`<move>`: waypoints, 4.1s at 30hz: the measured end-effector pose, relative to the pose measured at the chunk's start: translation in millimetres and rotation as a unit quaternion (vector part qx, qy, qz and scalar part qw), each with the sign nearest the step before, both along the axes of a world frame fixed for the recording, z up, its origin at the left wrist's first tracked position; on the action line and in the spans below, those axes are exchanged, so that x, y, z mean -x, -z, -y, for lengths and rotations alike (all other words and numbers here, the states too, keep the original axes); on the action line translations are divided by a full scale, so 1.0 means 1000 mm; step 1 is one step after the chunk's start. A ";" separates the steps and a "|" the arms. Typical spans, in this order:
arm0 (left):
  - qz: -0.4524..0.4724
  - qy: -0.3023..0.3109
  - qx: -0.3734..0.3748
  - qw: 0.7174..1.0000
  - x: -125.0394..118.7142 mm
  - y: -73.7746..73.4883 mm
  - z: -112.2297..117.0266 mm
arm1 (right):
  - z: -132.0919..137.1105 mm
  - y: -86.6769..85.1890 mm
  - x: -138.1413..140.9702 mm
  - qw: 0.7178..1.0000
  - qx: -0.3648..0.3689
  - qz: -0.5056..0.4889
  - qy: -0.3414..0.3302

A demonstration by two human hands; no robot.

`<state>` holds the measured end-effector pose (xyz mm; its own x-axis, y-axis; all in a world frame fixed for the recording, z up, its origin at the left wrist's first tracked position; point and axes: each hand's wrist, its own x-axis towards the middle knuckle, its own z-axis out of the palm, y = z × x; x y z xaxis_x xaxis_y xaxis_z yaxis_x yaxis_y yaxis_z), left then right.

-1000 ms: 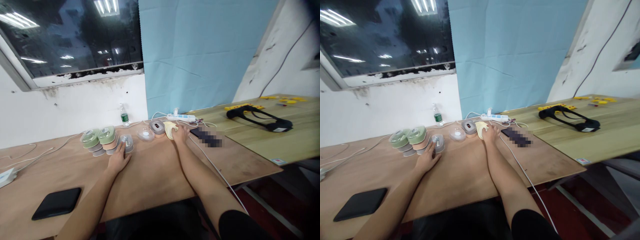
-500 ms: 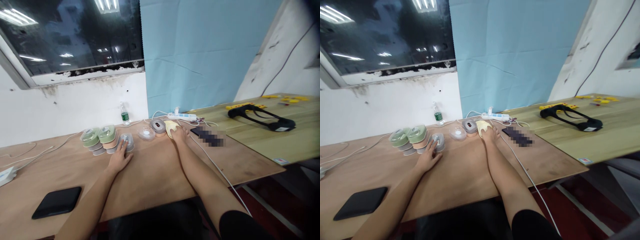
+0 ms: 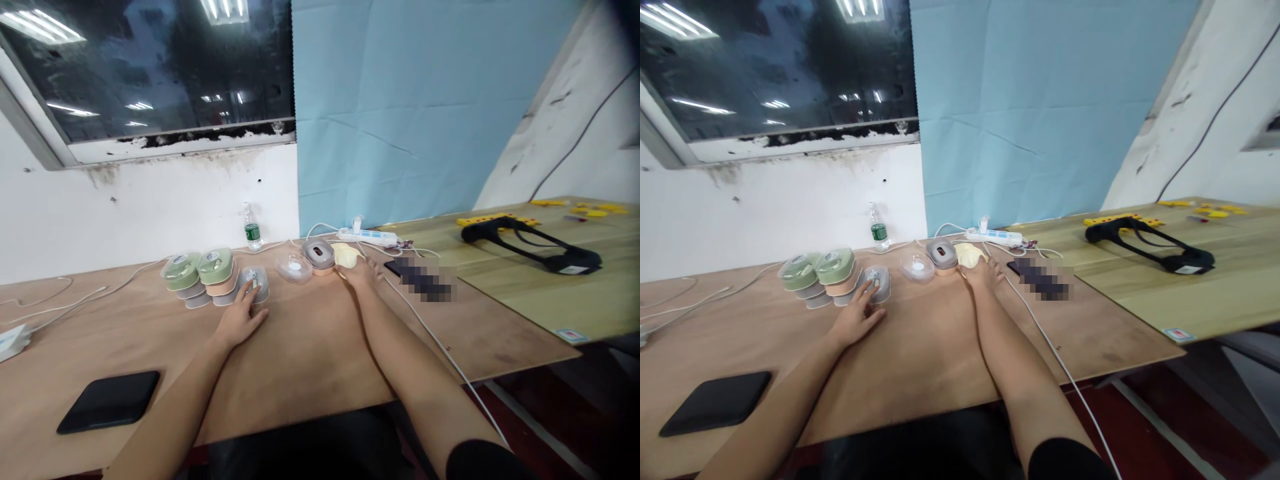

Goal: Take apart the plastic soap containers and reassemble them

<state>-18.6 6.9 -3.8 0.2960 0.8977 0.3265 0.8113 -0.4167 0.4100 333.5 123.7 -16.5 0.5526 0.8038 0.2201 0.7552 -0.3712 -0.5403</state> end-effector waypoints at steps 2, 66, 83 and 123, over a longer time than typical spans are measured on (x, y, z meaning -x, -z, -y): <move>0.008 -0.005 0.003 1.000 0.000 0.001 0.000 | 0.001 -0.001 0.001 1.000 0.008 -0.006 -0.001; -0.015 0.066 0.072 0.995 -0.004 -0.004 0.004 | 0.017 -0.014 0.058 0.928 -0.267 -0.084 -0.245; 0.136 -0.028 -0.104 0.985 -0.003 -0.003 0.003 | 0.089 -0.021 0.101 0.793 -0.288 -0.084 -0.530; 0.012 0.035 0.095 0.995 -0.011 -0.005 0.007 | 0.072 -0.026 0.087 0.815 0.062 -0.002 -0.577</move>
